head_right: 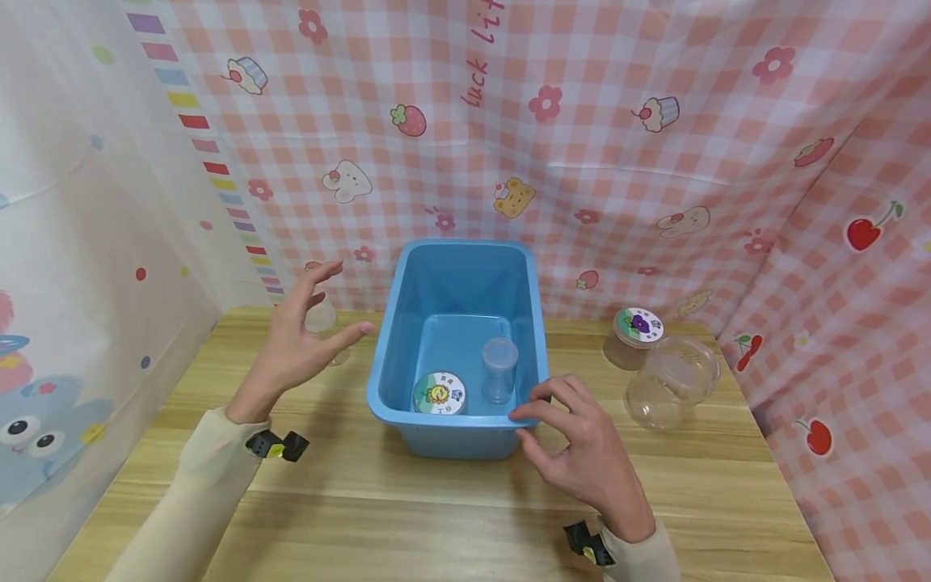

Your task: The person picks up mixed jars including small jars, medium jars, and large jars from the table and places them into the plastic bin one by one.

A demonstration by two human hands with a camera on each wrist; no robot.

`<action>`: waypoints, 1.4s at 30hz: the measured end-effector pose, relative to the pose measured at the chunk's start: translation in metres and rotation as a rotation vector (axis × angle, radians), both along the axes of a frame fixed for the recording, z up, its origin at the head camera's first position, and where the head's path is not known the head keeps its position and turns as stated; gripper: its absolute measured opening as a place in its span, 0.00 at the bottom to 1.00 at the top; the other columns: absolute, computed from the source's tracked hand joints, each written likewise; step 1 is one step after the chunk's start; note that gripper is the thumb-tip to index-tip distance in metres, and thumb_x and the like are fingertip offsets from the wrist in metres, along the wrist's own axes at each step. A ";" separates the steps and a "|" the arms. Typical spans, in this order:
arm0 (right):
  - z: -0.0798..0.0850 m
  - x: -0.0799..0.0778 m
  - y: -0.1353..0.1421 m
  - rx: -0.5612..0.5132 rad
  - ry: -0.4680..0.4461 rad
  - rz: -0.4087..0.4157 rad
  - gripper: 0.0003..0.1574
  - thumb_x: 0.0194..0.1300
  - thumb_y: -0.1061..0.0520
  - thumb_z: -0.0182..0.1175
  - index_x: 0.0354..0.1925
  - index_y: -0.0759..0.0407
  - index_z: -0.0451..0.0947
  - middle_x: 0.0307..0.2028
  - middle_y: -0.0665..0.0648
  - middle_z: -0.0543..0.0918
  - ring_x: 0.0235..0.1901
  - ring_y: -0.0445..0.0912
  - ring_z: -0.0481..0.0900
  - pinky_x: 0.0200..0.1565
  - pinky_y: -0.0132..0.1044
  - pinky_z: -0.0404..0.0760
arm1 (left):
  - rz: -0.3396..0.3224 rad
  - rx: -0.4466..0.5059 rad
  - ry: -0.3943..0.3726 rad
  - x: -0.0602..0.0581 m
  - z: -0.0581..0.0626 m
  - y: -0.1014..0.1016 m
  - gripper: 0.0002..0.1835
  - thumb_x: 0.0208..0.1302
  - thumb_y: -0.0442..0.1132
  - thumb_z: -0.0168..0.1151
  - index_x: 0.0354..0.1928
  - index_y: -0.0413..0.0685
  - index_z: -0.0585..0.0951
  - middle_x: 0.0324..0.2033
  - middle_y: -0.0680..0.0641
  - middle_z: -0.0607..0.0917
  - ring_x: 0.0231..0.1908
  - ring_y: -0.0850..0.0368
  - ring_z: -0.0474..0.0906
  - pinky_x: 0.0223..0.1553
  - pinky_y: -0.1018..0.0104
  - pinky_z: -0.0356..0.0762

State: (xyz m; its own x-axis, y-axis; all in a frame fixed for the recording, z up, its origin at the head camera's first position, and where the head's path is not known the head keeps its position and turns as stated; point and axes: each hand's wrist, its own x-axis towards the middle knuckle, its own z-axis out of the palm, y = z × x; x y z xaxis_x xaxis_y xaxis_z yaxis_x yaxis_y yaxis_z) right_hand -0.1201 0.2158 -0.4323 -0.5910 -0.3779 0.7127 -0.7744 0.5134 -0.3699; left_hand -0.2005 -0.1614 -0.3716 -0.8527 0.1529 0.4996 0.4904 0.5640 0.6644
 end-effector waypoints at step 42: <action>0.001 0.000 0.000 -0.010 -0.005 0.016 0.20 0.46 0.63 0.76 0.39 0.46 0.89 0.41 0.47 0.82 0.46 0.43 0.75 0.54 0.26 0.74 | 0.251 0.164 -0.258 -0.034 -0.079 -0.059 0.57 0.58 0.59 0.75 0.82 0.59 0.51 0.79 0.39 0.58 0.78 0.39 0.53 0.75 0.33 0.57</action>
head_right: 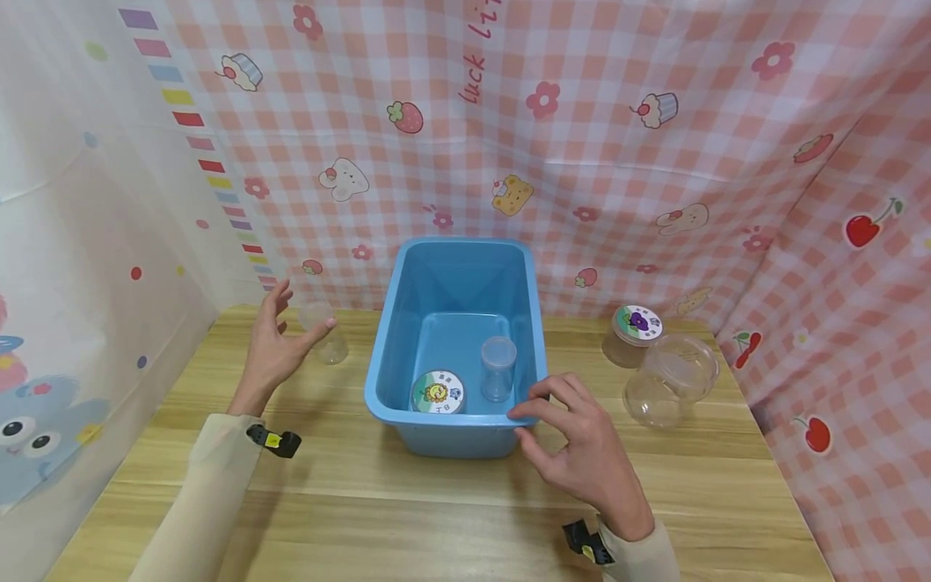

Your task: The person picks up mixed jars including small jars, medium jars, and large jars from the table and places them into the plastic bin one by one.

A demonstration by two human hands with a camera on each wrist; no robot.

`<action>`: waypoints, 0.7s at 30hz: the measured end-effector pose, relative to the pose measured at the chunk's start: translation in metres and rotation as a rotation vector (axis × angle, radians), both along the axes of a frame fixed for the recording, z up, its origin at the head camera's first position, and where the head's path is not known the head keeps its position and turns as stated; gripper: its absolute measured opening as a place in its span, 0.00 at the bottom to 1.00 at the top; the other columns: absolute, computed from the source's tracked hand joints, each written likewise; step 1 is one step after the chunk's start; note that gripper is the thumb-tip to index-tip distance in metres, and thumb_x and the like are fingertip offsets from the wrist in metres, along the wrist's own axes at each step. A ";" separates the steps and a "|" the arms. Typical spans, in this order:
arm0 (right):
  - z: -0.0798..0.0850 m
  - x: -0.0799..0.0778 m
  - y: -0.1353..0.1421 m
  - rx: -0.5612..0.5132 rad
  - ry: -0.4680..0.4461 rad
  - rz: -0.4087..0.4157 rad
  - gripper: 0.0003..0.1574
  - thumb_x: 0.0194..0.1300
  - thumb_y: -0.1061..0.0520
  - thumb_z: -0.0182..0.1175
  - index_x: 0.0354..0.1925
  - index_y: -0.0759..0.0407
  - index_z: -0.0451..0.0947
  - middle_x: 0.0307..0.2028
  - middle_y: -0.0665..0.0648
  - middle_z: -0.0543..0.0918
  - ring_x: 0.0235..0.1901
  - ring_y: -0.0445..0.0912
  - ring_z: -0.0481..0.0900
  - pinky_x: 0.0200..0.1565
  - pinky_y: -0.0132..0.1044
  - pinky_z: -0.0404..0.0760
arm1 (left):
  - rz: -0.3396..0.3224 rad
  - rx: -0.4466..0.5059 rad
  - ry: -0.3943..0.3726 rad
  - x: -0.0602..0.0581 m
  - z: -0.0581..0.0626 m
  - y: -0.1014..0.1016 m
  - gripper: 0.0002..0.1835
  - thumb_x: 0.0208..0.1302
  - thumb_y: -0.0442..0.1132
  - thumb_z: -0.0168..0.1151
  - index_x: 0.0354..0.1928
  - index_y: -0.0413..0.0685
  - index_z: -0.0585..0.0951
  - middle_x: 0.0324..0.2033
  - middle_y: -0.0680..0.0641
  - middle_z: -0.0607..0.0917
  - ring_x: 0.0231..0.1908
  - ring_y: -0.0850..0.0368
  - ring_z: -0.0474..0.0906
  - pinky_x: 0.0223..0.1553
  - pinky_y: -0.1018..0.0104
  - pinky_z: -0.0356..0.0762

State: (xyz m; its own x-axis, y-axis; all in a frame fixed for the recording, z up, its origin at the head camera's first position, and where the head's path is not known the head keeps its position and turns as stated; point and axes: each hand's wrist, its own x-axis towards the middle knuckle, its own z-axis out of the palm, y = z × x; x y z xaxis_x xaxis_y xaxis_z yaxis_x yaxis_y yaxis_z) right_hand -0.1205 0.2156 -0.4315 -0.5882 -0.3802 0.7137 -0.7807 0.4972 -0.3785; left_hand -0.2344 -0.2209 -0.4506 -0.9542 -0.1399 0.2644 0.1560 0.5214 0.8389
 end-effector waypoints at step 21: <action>-0.001 0.001 -0.001 0.008 -0.011 -0.011 0.23 0.45 0.64 0.76 0.40 0.44 0.88 0.42 0.46 0.82 0.47 0.43 0.75 0.54 0.23 0.73 | 0.037 0.093 -0.080 -0.015 -0.035 -0.007 0.62 0.54 0.59 0.78 0.82 0.54 0.49 0.75 0.36 0.61 0.74 0.39 0.59 0.73 0.36 0.62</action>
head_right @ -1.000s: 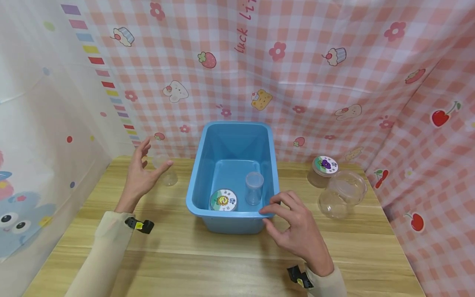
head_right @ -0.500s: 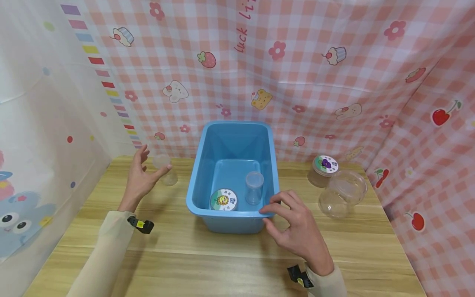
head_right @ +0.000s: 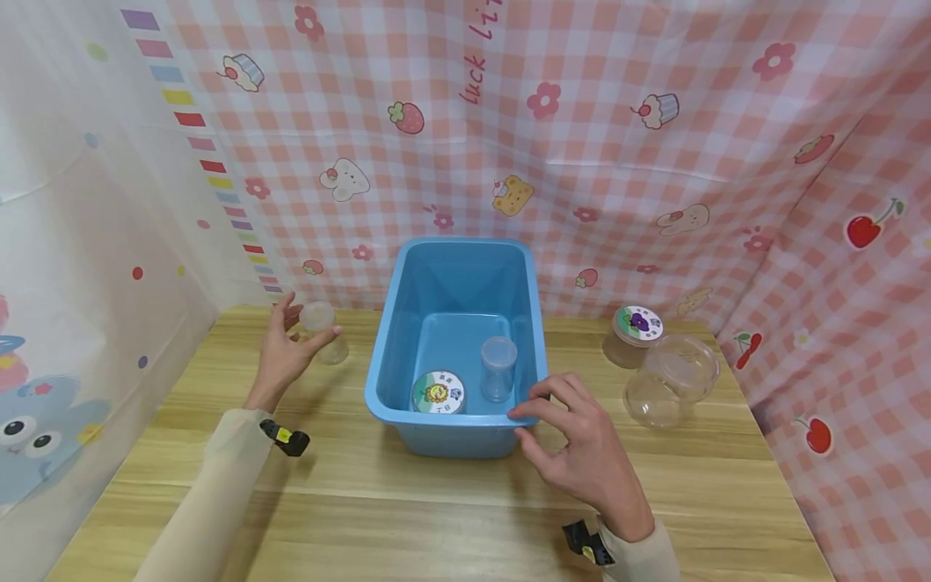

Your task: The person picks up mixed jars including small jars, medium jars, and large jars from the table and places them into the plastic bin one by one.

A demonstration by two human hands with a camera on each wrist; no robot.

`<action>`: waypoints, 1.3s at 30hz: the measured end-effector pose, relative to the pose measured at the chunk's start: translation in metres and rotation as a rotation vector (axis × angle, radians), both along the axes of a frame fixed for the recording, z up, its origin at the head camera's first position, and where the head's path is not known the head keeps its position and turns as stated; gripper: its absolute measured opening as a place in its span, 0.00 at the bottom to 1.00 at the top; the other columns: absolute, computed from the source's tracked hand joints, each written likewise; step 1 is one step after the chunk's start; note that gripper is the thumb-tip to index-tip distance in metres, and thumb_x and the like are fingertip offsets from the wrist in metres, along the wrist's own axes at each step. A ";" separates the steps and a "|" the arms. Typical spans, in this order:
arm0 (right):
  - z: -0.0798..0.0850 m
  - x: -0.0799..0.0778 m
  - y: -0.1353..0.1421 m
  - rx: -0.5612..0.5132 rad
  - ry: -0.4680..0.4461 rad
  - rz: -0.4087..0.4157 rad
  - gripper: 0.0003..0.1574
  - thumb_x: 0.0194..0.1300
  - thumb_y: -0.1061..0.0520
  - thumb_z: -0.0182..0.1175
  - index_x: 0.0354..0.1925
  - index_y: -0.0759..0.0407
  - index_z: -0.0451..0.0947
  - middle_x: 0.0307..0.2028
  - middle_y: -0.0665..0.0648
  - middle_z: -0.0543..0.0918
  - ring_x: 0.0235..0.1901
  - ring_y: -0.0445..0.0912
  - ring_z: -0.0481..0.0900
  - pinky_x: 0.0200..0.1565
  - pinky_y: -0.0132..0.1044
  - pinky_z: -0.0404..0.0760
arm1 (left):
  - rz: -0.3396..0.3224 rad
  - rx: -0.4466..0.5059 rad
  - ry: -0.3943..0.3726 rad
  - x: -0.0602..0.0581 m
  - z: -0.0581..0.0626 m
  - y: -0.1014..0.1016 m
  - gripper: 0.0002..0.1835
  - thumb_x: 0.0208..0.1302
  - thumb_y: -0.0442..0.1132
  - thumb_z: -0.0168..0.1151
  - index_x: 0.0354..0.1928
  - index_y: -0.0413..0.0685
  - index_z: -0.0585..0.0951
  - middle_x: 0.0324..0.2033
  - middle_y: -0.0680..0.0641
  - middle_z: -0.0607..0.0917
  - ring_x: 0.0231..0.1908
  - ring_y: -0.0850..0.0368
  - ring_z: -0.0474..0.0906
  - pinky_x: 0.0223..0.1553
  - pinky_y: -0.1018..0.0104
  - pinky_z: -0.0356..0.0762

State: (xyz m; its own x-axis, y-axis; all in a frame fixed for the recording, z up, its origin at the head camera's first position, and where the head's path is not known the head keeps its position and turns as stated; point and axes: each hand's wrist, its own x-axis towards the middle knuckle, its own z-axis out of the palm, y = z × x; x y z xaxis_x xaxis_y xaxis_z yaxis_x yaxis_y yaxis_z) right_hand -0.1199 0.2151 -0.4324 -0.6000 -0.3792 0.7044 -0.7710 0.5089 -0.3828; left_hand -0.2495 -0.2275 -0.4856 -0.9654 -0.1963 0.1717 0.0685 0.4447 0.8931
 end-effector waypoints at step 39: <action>0.001 0.000 0.000 -0.007 -0.004 -0.003 0.21 0.46 0.63 0.75 0.40 0.45 0.88 0.42 0.46 0.82 0.47 0.43 0.75 0.53 0.27 0.75 | 0.012 0.132 0.010 -0.014 -0.015 0.003 0.38 0.58 0.41 0.77 0.70 0.46 0.71 0.62 0.40 0.76 0.61 0.39 0.72 0.62 0.49 0.78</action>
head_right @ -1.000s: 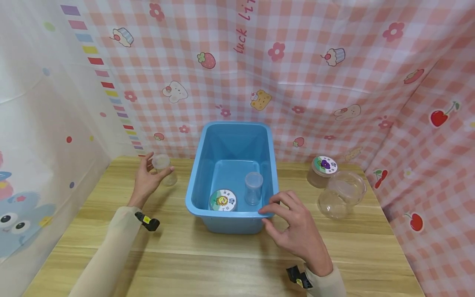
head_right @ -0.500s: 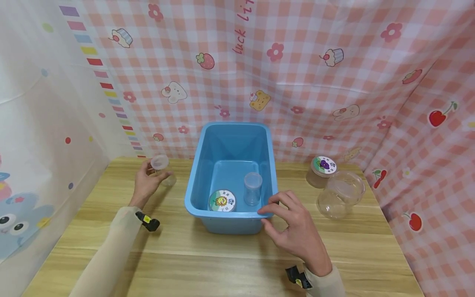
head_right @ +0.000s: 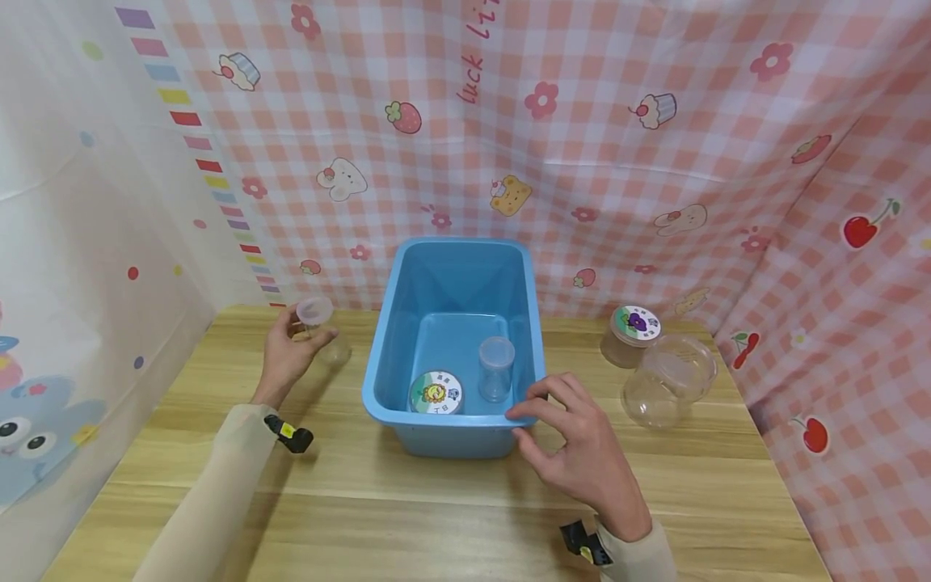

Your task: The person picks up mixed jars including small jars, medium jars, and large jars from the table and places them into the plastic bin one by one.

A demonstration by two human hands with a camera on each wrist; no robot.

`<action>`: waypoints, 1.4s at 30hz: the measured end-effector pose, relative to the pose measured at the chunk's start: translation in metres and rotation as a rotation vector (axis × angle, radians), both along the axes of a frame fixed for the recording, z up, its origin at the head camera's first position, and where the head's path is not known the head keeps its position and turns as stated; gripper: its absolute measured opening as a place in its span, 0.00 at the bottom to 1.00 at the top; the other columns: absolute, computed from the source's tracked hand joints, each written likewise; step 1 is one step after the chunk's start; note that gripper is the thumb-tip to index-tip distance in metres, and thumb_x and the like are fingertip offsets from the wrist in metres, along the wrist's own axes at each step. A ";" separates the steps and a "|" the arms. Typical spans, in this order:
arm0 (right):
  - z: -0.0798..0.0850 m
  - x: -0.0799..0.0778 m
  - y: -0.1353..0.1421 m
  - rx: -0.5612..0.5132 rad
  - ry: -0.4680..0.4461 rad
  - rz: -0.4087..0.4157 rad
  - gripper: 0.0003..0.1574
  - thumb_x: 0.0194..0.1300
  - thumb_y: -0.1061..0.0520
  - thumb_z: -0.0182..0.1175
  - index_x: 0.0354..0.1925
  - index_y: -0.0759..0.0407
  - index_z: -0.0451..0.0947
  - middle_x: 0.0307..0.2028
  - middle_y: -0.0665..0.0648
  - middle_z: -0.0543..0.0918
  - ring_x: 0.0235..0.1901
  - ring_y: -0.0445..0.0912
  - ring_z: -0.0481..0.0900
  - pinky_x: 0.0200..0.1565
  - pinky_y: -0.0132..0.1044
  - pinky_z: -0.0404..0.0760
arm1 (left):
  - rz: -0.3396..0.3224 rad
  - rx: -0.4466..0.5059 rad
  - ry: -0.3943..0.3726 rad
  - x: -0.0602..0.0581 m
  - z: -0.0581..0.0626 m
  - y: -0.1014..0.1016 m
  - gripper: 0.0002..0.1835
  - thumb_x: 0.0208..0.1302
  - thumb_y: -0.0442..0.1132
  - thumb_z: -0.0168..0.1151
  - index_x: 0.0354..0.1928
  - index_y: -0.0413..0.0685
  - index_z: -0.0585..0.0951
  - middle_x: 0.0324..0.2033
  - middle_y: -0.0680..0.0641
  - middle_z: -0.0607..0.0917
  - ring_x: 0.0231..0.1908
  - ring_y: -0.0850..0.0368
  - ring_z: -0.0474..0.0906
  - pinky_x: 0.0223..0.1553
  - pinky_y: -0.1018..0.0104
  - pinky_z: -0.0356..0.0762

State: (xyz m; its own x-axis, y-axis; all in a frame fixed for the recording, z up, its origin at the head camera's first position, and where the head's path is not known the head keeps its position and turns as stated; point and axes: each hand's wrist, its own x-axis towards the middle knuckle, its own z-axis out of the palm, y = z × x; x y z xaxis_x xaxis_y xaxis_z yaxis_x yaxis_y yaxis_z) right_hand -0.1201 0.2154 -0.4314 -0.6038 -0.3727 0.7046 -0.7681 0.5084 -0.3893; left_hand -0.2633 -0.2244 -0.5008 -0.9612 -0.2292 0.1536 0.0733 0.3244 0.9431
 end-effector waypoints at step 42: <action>0.000 0.000 0.000 -0.001 0.007 -0.003 0.21 0.46 0.63 0.76 0.39 0.44 0.88 0.42 0.46 0.82 0.47 0.43 0.75 0.55 0.22 0.73 | -0.095 -0.044 0.246 0.032 0.087 0.048 0.38 0.58 0.36 0.78 0.69 0.49 0.72 0.61 0.42 0.79 0.60 0.46 0.77 0.61 0.47 0.80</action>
State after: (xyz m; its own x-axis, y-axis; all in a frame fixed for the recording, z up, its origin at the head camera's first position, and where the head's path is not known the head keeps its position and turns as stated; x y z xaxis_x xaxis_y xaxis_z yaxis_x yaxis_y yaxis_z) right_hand -0.1204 0.2150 -0.4319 -0.6000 -0.3702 0.7092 -0.7692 0.5106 -0.3842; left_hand -0.2317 -0.1765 -0.4135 -0.9106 -0.1277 0.3931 0.3307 0.3452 0.8783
